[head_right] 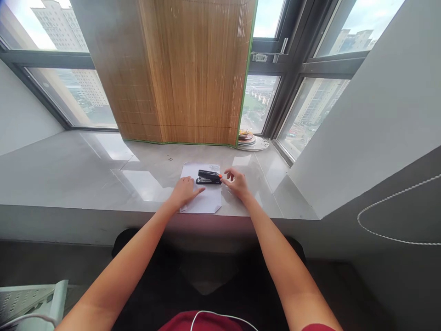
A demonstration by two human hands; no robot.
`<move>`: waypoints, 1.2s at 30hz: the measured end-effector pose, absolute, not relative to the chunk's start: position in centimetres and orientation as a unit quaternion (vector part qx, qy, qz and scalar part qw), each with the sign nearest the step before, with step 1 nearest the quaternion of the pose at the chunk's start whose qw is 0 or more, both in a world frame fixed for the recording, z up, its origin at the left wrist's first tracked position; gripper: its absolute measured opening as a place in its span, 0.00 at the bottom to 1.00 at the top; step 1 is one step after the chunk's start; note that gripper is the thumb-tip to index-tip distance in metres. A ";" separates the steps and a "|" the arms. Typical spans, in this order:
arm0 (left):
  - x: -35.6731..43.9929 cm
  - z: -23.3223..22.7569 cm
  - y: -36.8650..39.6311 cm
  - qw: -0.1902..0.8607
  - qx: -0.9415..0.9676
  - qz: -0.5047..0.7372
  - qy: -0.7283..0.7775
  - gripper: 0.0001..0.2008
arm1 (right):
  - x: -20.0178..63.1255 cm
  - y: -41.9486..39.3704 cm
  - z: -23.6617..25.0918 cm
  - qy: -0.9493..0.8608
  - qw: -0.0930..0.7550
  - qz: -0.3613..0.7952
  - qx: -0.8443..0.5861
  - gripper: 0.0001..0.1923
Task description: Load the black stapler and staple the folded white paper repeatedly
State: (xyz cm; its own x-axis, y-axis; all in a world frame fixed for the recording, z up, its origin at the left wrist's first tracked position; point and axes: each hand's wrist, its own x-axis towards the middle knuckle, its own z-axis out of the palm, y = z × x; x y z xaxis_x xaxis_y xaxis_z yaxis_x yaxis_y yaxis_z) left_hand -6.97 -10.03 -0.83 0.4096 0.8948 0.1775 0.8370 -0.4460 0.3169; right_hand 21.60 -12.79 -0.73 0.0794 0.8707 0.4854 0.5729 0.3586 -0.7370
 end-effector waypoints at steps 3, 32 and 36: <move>-9.2 -0.9 -7.6 0.124 0.840 0.223 0.479 0.17 | 22.0 -13.8 -1.2 -0.631 0.504 0.171 -0.564 0.12; -11.3 -0.3 -7.7 0.355 0.672 0.489 0.428 0.20 | 18.5 -10.9 0.9 -0.715 0.420 0.203 -0.521 0.26; -11.8 0.5 -8.7 0.451 0.599 0.585 0.310 0.17 | 16.7 -9.2 1.8 -0.755 0.344 0.186 -0.527 0.17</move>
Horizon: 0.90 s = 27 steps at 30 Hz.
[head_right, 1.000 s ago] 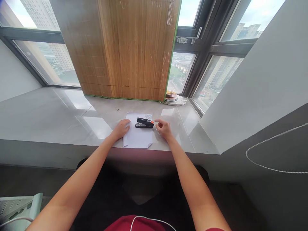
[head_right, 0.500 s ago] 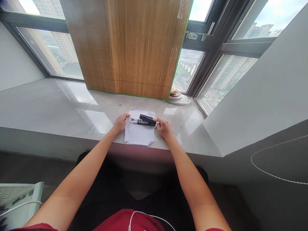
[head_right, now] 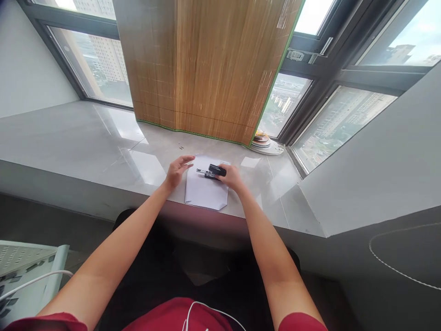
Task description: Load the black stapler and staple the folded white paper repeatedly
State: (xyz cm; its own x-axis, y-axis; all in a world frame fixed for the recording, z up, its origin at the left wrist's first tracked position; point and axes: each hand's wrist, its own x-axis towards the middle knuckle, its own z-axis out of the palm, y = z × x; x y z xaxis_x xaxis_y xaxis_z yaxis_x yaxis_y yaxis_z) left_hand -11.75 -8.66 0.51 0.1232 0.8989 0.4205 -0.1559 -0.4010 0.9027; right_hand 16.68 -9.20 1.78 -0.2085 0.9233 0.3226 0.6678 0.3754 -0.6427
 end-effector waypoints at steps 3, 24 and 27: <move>-12.2 0.4 -8.2 0.554 0.467 0.611 0.320 0.13 | 15.3 -9.1 2.2 -0.748 0.347 0.145 -0.547 0.11; -13.1 -0.2 -6.8 0.705 0.270 0.593 0.279 0.13 | 8.1 -11.0 3.8 -0.829 0.344 -0.181 -0.402 0.20; -13.2 0.2 -7.1 0.716 0.269 0.585 0.270 0.14 | 8.9 -11.8 3.6 -0.757 0.417 -0.141 -0.482 0.17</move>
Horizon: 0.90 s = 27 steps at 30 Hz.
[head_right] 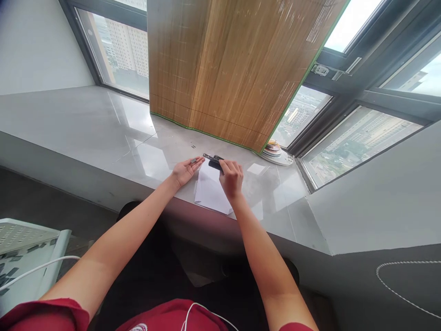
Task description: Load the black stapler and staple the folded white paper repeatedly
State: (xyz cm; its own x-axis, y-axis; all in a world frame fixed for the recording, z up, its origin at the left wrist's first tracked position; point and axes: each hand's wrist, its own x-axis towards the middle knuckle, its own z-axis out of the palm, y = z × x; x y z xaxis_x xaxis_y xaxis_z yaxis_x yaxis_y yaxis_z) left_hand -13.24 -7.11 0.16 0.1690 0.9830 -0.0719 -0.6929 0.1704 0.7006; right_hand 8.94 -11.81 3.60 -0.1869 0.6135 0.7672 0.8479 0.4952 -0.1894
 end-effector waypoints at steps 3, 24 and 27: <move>-13.2 0.5 -7.4 0.712 0.260 0.597 0.263 0.16 | 9.8 -12.6 3.3 -0.680 0.470 -0.018 -0.562 0.11; -13.4 2.1 -10.1 0.611 0.576 0.516 0.170 0.26 | 6.3 -13.3 5.8 -0.875 0.343 -0.133 -0.313 0.10; -13.3 2.1 -10.2 0.606 0.595 0.504 0.156 0.25 | 5.2 -13.3 5.4 -0.870 0.340 -0.154 -0.323 0.13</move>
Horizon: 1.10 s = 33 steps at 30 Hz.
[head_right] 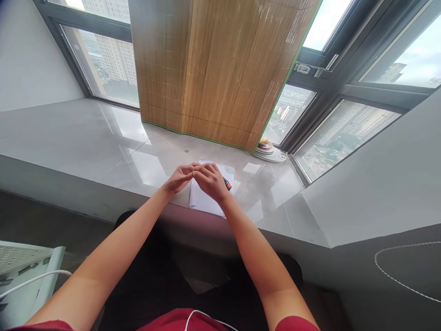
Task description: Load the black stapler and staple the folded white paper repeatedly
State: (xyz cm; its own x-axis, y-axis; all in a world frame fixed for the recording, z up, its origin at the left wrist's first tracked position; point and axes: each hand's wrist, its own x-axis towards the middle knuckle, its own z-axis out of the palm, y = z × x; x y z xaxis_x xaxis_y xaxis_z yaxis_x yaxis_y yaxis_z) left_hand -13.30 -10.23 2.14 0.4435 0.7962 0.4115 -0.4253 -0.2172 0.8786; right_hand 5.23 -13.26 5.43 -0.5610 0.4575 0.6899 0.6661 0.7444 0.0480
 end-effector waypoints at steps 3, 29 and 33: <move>-13.2 2.0 -10.2 0.613 0.591 0.503 0.150 0.32 | 5.4 -13.1 5.4 -0.847 0.382 -0.151 -0.337 0.14; -14.1 1.0 -7.6 0.563 0.323 0.696 0.309 0.09 | 29.3 -1.1 1.1 -0.552 0.307 0.003 -0.775 0.17; -14.2 0.9 -6.1 0.444 0.433 0.647 0.444 0.03 | 29.9 -5.0 0.5 -0.566 0.258 0.045 -0.781 0.08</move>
